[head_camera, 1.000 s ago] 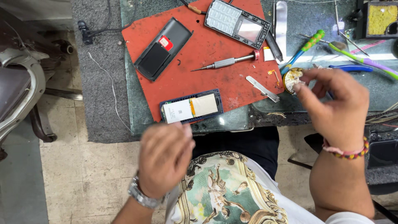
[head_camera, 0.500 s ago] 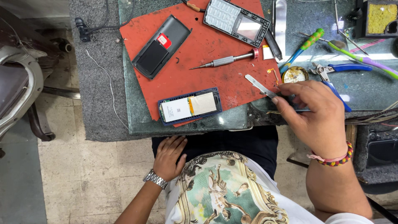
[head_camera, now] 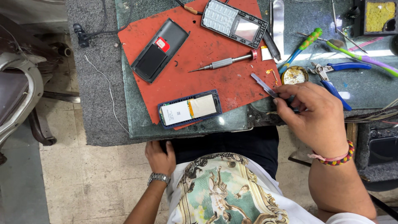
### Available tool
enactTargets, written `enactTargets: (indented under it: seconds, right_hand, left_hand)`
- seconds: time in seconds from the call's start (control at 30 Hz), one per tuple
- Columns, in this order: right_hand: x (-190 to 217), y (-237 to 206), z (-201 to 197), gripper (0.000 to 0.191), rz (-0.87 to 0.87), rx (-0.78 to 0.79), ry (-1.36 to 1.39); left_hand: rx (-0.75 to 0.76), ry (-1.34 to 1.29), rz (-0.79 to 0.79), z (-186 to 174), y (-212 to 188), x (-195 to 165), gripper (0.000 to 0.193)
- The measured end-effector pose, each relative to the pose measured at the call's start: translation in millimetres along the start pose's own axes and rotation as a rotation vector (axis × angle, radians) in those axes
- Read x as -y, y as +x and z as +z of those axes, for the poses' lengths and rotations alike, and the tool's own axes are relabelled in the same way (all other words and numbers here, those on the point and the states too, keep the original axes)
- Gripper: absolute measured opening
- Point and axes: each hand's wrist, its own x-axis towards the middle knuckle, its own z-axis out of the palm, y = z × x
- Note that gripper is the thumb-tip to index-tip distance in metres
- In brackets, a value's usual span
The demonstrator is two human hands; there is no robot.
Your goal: The person disassembles a blue mobile phone on a workbench, removes the back cover and battery, and uses a metal prying tool to detach internal components. They manipulate the motherboard and connectors, then reassemble the phone by reinserting the battery and back cover.
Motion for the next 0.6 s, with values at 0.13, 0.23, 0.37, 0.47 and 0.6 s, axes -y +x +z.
enactTargets:
  seconds: [0.13,0.23,0.37,0.47,0.6]
  right_hand:
    - [-3.8,-0.7,-0.1,0.02,0.02,-0.014,0.028]
    - [-6.4,0.3,1.8,0.019,0.046,-0.019,0.042]
    - [-7.8,0.5,1.5,0.016,0.07,-0.035,0.087]
    - [-7.2,1.1,0.7,0.015,0.071,-0.04,0.001]
    - [-4.1,1.0,0.2,0.015,0.017,-0.064,-0.056]
  left_hand:
    - [0.06,-0.137,-0.166,-2.2,5.1,-2.6,0.055]
    - [0.045,-0.134,-0.105,-5.7,8.4,-0.2,0.054]
    - [-0.033,-0.096,-0.022,-12.5,18.4,13.5,0.044]
    - [0.079,-0.047,-0.243,-22.4,30.4,26.0,0.034]
    - [0.066,0.1,-0.261,-32.5,30.5,29.9,0.027]
